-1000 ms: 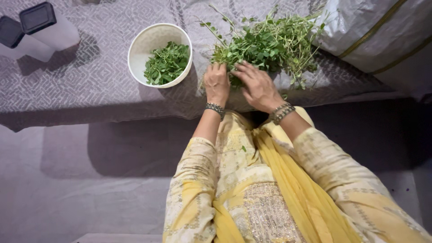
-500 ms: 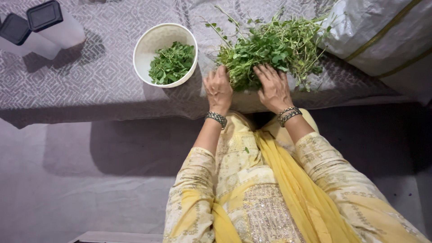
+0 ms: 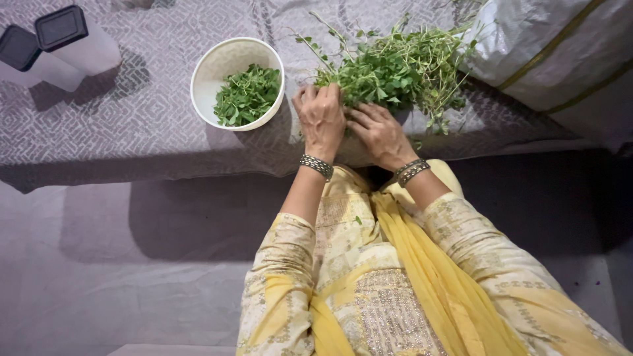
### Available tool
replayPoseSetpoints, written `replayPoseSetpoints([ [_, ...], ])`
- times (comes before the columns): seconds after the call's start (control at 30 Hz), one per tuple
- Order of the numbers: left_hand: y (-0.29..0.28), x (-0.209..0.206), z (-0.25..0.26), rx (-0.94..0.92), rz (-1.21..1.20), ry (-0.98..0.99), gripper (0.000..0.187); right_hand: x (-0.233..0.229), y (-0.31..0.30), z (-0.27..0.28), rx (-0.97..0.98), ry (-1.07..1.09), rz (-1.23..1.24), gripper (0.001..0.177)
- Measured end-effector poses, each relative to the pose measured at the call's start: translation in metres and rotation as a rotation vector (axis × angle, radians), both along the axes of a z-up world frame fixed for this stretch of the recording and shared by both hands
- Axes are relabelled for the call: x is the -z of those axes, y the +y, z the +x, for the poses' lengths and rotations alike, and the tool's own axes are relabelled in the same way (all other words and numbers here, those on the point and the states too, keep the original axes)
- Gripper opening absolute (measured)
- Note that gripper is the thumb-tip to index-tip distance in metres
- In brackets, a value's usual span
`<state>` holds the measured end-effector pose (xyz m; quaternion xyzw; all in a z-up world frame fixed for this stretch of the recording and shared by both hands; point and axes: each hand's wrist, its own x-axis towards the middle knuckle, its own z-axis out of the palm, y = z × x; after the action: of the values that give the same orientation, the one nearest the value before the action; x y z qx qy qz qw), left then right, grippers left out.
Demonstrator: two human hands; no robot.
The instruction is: The person picks individual leaves from a bunch of herbs by hand and places the leaves into a white plastic bowl on a table.
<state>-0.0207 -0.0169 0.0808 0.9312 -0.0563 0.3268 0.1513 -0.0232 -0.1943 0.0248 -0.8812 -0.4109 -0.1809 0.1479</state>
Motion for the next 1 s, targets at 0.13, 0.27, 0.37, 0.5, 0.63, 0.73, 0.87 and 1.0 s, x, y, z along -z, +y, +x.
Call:
replayPoseSetpoints([
  [0.13, 0.002, -0.022, 0.012, -0.008, 0.060, -0.142, 0.008, 0.000, 0.008, 0.011, 0.042, 0.112, -0.059, 0.063],
  [0.27, 0.014, -0.048, 0.013, -0.005, 0.033, -0.226, 0.009, 0.009, 0.004, 0.018, 0.151, 0.281, -0.214, 0.072],
  [0.37, 0.023, -0.072, 0.013, -0.051, -0.033, -0.273, 0.009, 0.004, 0.007, 0.018, 0.200, 0.379, -0.284, 0.081],
  [0.5, 0.031, -0.103, 0.008, -0.005, -0.217, -0.371, 0.013, -0.013, 0.008, 0.012, 0.227, 0.513, -0.306, 0.087],
  [0.63, 0.029, -0.121, -0.005, 0.033, -0.297, -0.224, 0.023, -0.019, 0.011, 0.015, 0.257, 0.568, -0.320, 0.079],
  [0.73, 0.023, -0.124, -0.013, 0.185, -0.516, -0.176, 0.025, -0.009, 0.003, 0.023, 0.243, 0.581, -0.286, 0.078],
  [0.87, 0.022, -0.124, -0.013, 0.338, -0.777, -0.140, 0.025, -0.003, 0.003, 0.026, 0.188, 0.455, -0.177, 0.071],
  [1.0, 0.021, -0.119, -0.012, 0.383, -0.829, -0.126, 0.025, -0.024, 0.005, 0.020, 0.363, 0.584, -0.032, 0.037],
])
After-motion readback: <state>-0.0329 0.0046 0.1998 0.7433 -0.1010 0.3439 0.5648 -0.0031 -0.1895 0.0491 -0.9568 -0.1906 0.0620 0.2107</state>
